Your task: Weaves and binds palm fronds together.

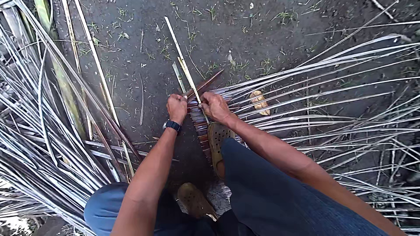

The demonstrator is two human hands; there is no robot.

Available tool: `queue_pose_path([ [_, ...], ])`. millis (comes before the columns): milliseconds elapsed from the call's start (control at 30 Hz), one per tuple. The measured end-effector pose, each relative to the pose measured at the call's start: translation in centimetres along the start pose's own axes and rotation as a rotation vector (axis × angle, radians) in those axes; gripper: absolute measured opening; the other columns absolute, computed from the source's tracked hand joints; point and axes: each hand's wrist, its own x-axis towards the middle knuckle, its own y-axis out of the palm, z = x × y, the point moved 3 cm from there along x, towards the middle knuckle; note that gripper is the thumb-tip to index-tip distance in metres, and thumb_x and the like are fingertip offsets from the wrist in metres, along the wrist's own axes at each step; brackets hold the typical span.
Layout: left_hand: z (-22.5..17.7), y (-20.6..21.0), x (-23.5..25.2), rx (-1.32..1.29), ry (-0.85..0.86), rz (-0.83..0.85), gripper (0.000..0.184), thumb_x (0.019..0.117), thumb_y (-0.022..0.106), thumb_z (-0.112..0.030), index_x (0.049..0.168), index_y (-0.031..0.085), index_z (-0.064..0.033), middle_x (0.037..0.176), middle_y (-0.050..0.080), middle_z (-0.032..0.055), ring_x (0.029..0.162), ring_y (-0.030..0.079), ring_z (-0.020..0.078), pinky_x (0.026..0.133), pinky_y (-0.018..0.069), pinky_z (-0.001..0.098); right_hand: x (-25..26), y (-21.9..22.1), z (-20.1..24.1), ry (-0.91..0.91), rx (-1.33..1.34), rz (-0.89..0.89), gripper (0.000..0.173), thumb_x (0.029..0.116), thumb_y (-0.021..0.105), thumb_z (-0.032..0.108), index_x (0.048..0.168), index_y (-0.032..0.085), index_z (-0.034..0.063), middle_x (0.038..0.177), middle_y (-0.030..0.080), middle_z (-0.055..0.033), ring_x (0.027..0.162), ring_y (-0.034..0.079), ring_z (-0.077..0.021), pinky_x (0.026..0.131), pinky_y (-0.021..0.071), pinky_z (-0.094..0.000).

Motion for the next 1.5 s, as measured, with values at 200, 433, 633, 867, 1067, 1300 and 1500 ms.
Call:
queue_pose_path([
  [200,0.8,0.5,1.1,-0.027,-0.115,0.030,0.036,0.0943,0.073,-0.036,0.104,0.071,-0.0012,0.094,0.069,0.0180,0.085,0.067,0.0323,0.080,0.0545,0.0551,-0.3,-0.8,0.4,-0.046,-0.057,0.023,0.018,0.0966,0.068,0.022,0.098,0.070,0.0048,0.093,0.071,-0.0142,0.089,0.071,-0.0331,0.079,0.0564,-0.0554],
  [433,-0.8,0.7,0.4,0.180,0.013,0.087,0.034,0.0968,0.069,-0.039,0.101,0.068,-0.0057,0.099,0.070,0.0195,0.099,0.068,0.0387,0.085,0.0516,0.0638,0.5,0.1,-0.3,-0.072,-0.095,0.027,0.020,0.0981,0.065,0.024,0.093,0.070,0.0051,0.092,0.072,-0.0148,0.089,0.071,-0.0344,0.076,0.0556,-0.0567],
  [633,-0.6,0.2,0.3,0.091,0.095,0.106,0.026,0.0948,0.071,-0.029,0.097,0.065,-0.0039,0.099,0.068,0.0181,0.097,0.066,0.0353,0.086,0.0520,0.0594,0.1,-0.7,-0.2,-0.206,-0.072,0.052,0.020,0.0990,0.064,0.023,0.094,0.071,0.0046,0.089,0.070,-0.0138,0.086,0.070,-0.0316,0.076,0.0566,-0.0527],
  [867,0.4,1.3,0.9,-0.128,0.054,0.159,0.028,0.0971,0.070,-0.023,0.116,0.065,-0.0021,0.092,0.070,0.0135,0.080,0.068,0.0244,0.078,0.0575,0.0461,-0.3,-0.3,-0.5,-0.143,-0.107,0.017,0.021,0.0990,0.059,0.024,0.094,0.068,0.0048,0.087,0.070,-0.0137,0.082,0.071,-0.0322,0.070,0.0555,-0.0539],
  [1067,0.2,2.3,0.7,-0.473,-0.052,0.188,0.018,0.0932,0.069,-0.006,0.108,0.060,0.0012,0.093,0.066,0.0149,0.079,0.065,0.0217,0.073,0.0572,0.0401,-1.0,-1.1,0.1,-0.093,-0.088,-0.035,0.019,0.0943,0.063,0.023,0.096,0.069,0.0056,0.084,0.071,-0.0125,0.078,0.071,-0.0315,0.068,0.0553,-0.0538],
  [1300,-0.4,2.4,0.6,-0.400,0.013,0.217,0.023,0.0912,0.074,-0.007,0.105,0.058,0.0014,0.097,0.066,0.0164,0.088,0.066,0.0246,0.081,0.0569,0.0443,-0.4,-0.9,0.4,0.037,-0.020,-0.028,0.013,0.0927,0.063,0.020,0.093,0.068,0.0077,0.081,0.070,-0.0112,0.078,0.070,-0.0303,0.070,0.0544,-0.0541],
  [1500,-0.3,3.0,0.1,-0.457,-0.020,0.225,0.041,0.0892,0.081,-0.023,0.119,0.064,0.0001,0.108,0.071,0.0163,0.098,0.070,0.0250,0.087,0.0578,0.0463,-0.3,-0.7,0.4,0.026,-0.020,0.026,0.012,0.0939,0.063,0.019,0.095,0.067,0.0080,0.082,0.070,-0.0112,0.080,0.070,-0.0308,0.072,0.0545,-0.0552],
])
